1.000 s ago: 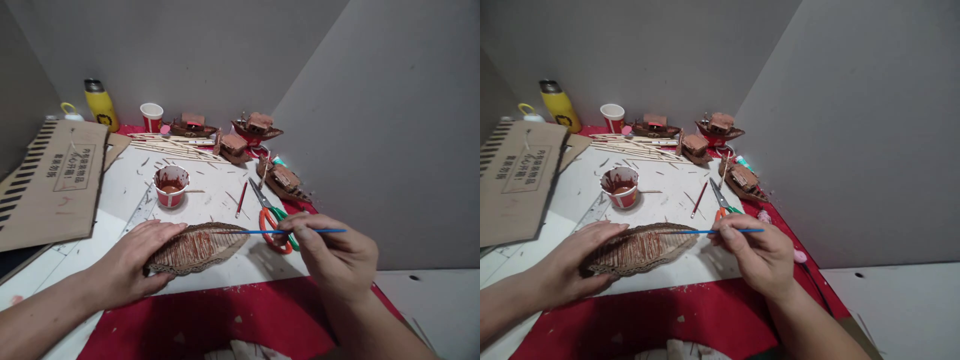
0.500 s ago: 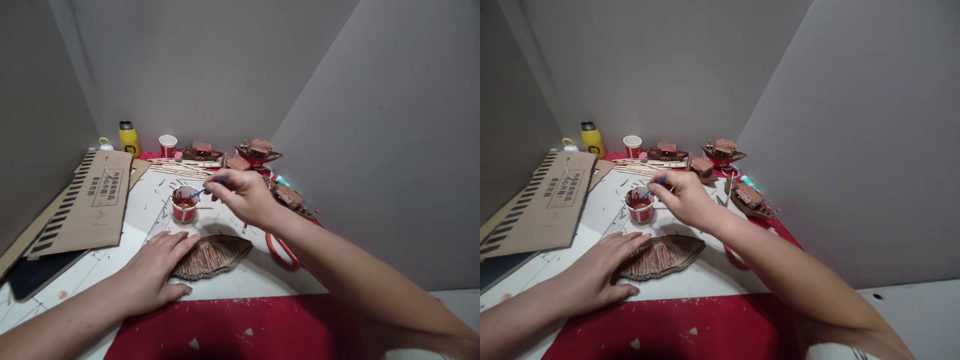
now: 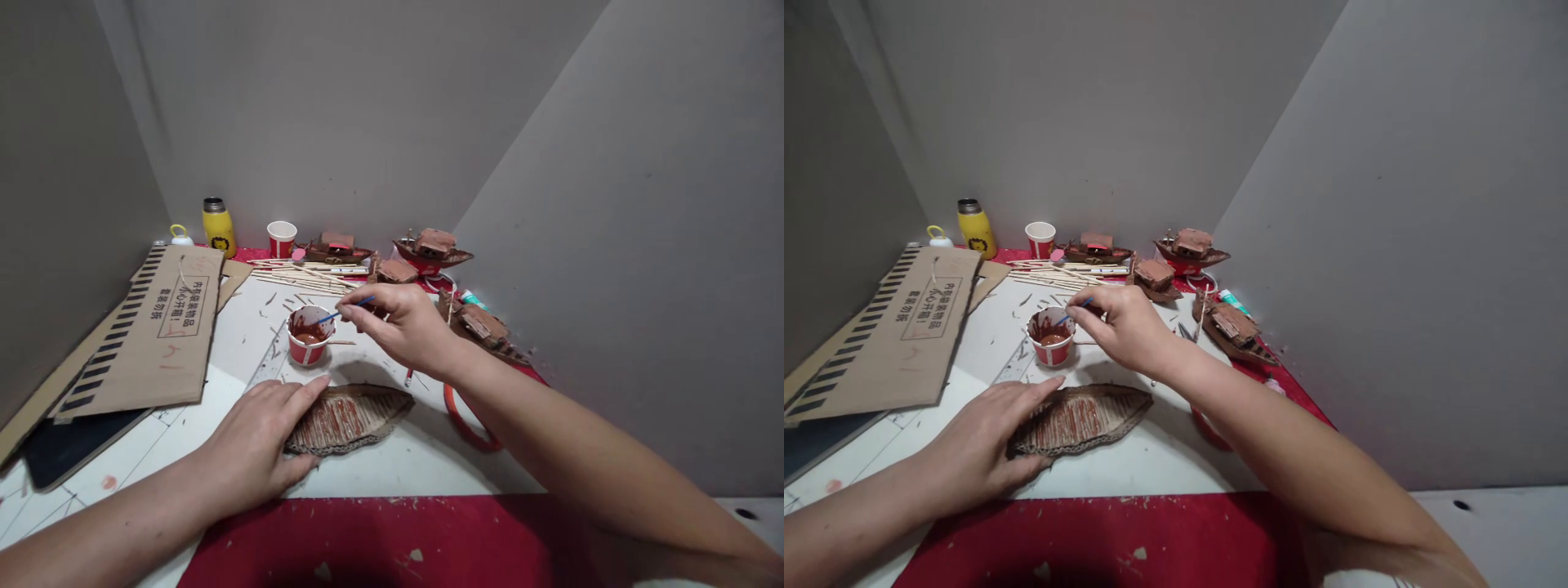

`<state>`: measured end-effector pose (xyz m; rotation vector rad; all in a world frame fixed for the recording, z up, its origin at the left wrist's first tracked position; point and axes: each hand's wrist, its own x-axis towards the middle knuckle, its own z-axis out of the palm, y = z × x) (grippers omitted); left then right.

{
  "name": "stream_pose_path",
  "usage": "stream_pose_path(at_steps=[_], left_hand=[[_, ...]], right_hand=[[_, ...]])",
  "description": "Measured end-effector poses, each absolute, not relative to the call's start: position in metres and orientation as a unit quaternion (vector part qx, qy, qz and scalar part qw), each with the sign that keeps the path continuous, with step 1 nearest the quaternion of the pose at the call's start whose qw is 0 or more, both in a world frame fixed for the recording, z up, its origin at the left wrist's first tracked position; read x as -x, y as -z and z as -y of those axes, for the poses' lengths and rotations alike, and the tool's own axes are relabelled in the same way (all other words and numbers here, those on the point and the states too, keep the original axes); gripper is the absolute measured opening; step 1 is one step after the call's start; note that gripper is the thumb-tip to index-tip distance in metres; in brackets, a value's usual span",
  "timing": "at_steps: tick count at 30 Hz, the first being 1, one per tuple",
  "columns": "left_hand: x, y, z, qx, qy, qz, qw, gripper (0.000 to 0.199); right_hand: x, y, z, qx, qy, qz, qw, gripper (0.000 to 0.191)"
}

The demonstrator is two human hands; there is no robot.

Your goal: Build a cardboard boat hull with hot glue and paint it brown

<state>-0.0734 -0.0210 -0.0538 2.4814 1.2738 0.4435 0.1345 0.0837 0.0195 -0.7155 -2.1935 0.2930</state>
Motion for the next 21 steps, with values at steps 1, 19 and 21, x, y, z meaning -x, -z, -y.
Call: stream_pose_path(at_steps=[1, 19, 21], left_hand=[[0.075, 0.053, 0.02, -0.866, -0.161, -0.448, 0.156, 0.078], [0.091, 0.051, 0.012, -0.855, -0.177, -0.48, 0.082, 0.057], [0.091, 0.053, 0.013, -0.864, -0.175, -0.467, 0.065, 0.059]], right_hand=[[-0.138, -0.019, -0.082, 0.285, -0.121, 0.858, 0.409, 0.011], [-0.22, 0.013, -0.007, 0.43, -0.279, 0.629, 0.585, 0.007], [-0.232, 0.024, 0.005, 0.458, -0.274, 0.624, 0.571, 0.007]])
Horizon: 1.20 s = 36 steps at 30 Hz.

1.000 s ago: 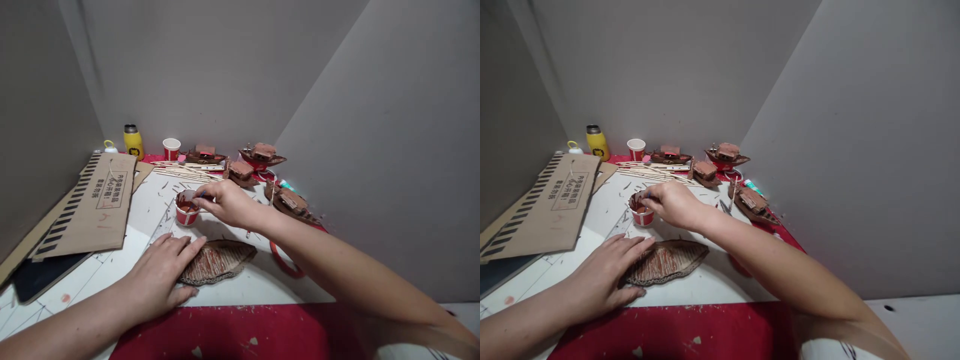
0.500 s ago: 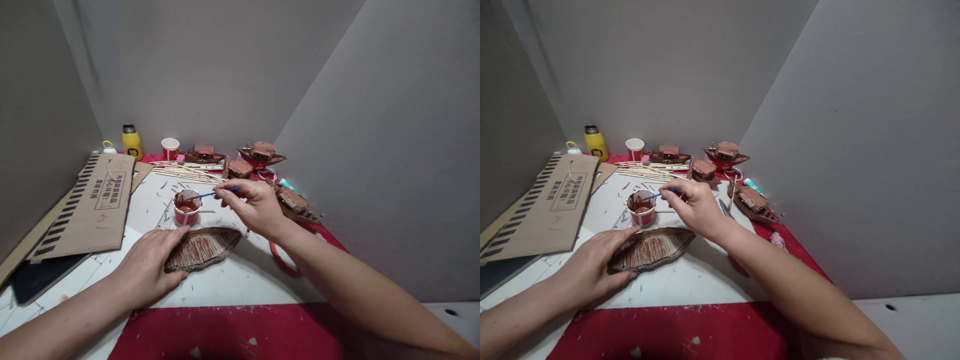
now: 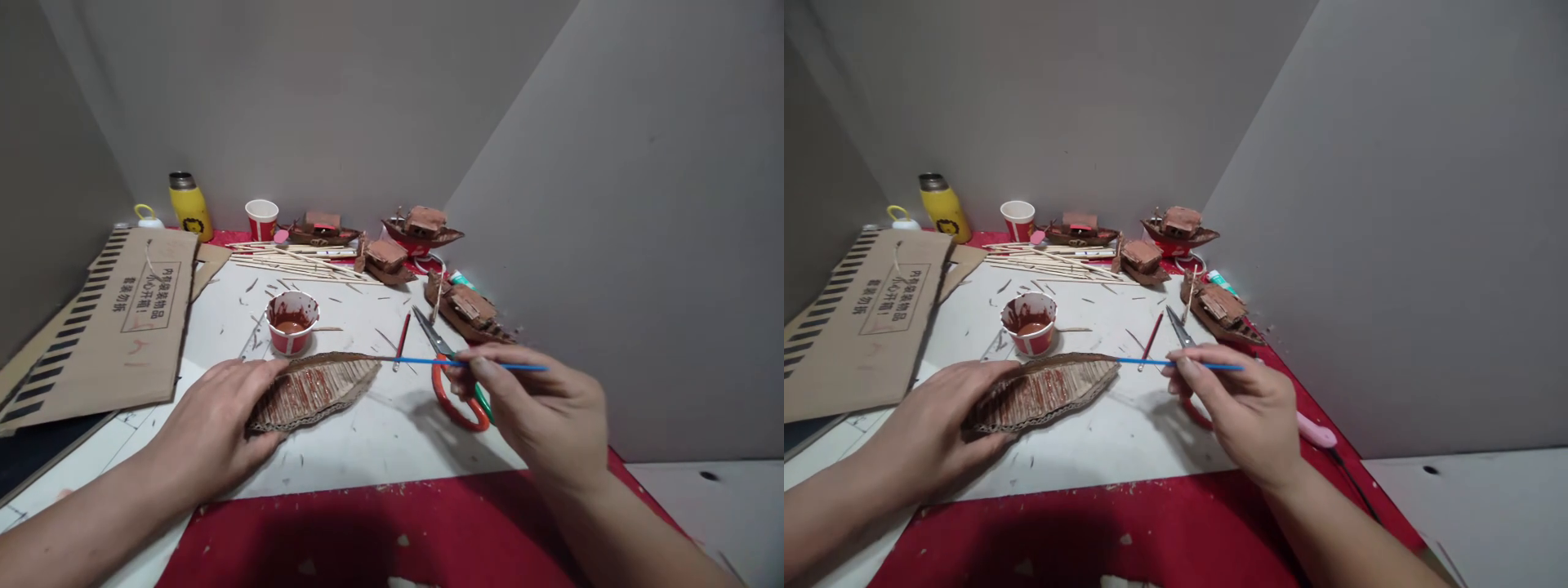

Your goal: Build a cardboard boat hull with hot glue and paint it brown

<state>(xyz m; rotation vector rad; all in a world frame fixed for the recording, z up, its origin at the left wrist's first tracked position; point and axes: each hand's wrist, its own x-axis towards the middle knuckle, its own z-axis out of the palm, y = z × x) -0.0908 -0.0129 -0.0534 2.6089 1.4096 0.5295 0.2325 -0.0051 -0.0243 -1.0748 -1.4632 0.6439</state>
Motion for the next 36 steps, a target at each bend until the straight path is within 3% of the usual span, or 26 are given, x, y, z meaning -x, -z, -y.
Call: stream_pose_path(at_steps=[6, 21, 27, 36], left_hand=[[0.089, 0.056, 0.017, -0.883, -0.173, -0.436, 0.036, 0.062], [0.084, 0.061, 0.019, -0.878, -0.196, -0.431, 0.074, 0.061], [0.083, 0.063, 0.023, -0.879, -0.195, -0.426, 0.086, 0.065], [0.083, 0.065, 0.024, -0.88, -0.191, -0.424, 0.095, 0.065]], right_hand=[[-0.237, 0.04, 0.015, 0.466, -0.29, 0.644, 0.533, 0.008], [-0.249, 0.041, 0.009, 0.402, -0.249, 0.768, 0.432, 0.021], [-0.243, 0.042, 0.011, 0.424, -0.243, 0.735, 0.471, 0.018], [-0.247, 0.035, 0.013, 0.403, -0.275, 0.76, 0.43, 0.016]])
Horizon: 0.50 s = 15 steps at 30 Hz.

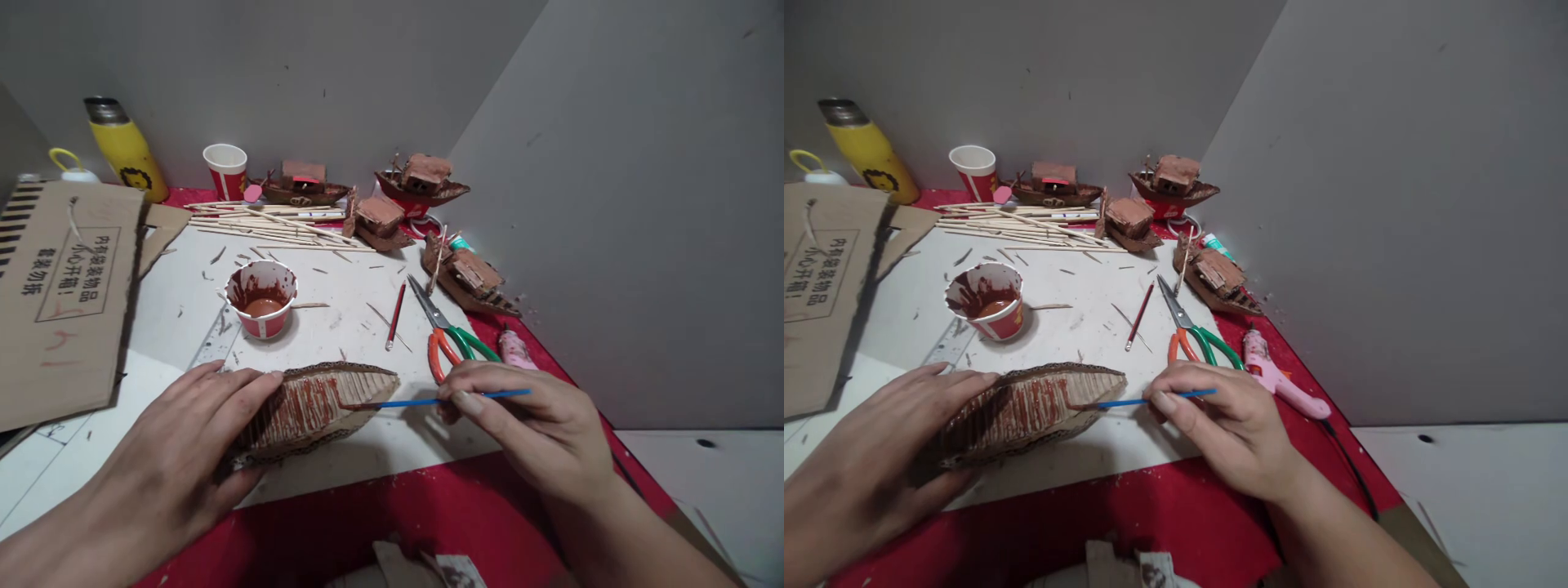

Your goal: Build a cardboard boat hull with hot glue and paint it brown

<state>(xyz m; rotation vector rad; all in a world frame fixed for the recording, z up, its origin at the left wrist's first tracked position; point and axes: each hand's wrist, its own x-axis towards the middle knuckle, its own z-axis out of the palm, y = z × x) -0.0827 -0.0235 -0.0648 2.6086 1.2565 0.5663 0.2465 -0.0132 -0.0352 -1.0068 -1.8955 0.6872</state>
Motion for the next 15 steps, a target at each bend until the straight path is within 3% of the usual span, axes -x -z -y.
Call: stream_pose_path(at_steps=[5, 15], left_hand=[[0.0811, 0.0634, 0.0272, -0.886, -0.198, -0.41, 0.092, 0.068], [0.08, 0.0628, 0.0295, -0.887, -0.202, -0.405, 0.095, 0.069]], right_hand=[[-0.2472, 0.0428, 0.0147, 0.426, -0.237, 0.736, 0.471, 0.018], [-0.2489, 0.0365, 0.0168, 0.426, -0.289, 0.741, 0.432, 0.01]])
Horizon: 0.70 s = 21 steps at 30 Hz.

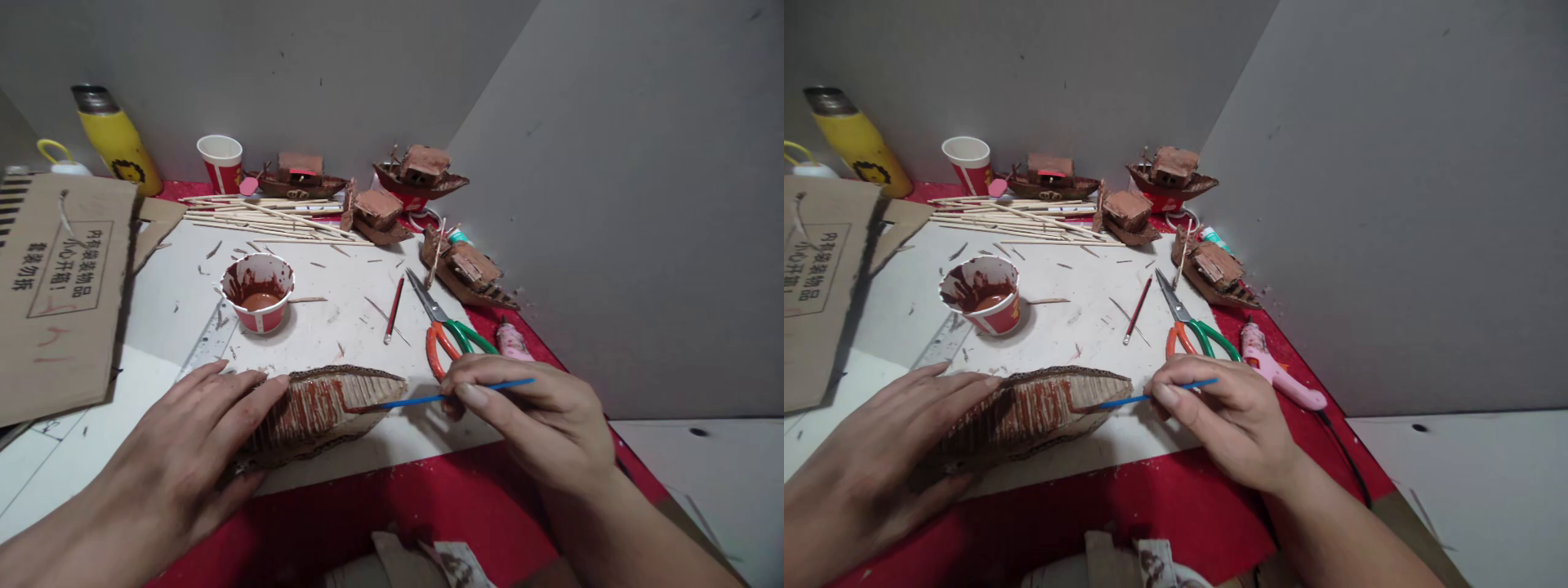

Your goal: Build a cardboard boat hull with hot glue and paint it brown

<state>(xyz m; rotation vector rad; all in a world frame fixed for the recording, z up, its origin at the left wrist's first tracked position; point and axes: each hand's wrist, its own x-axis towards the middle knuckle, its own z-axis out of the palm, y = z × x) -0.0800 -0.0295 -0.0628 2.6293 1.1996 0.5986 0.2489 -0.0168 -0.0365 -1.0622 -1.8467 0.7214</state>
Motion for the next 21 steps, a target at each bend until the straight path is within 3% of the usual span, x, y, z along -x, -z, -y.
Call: stream_pose_path(at_steps=[6, 12, 17, 21], left_hand=[[0.0776, 0.0592, 0.0305, -0.896, -0.178, -0.395, 0.096, 0.062], [0.0763, 0.0571, 0.0304, -0.899, -0.178, -0.389, 0.09, 0.058], [0.0775, 0.0589, 0.0297, -0.9, -0.173, -0.388, 0.094, 0.061], [0.0779, 0.0597, 0.0289, -0.901, -0.172, -0.386, 0.095, 0.059]], right_hand=[[-0.2473, 0.0408, 0.0174, 0.451, -0.326, 0.683, 0.473, 0.01], [-0.2424, 0.0394, 0.0162, 0.463, -0.334, 0.697, 0.434, 0.013], [-0.2447, 0.0405, 0.0186, 0.471, -0.301, 0.664, 0.496, 0.011], [-0.2446, 0.0383, 0.0201, 0.464, -0.313, 0.695, 0.451, 0.011]])
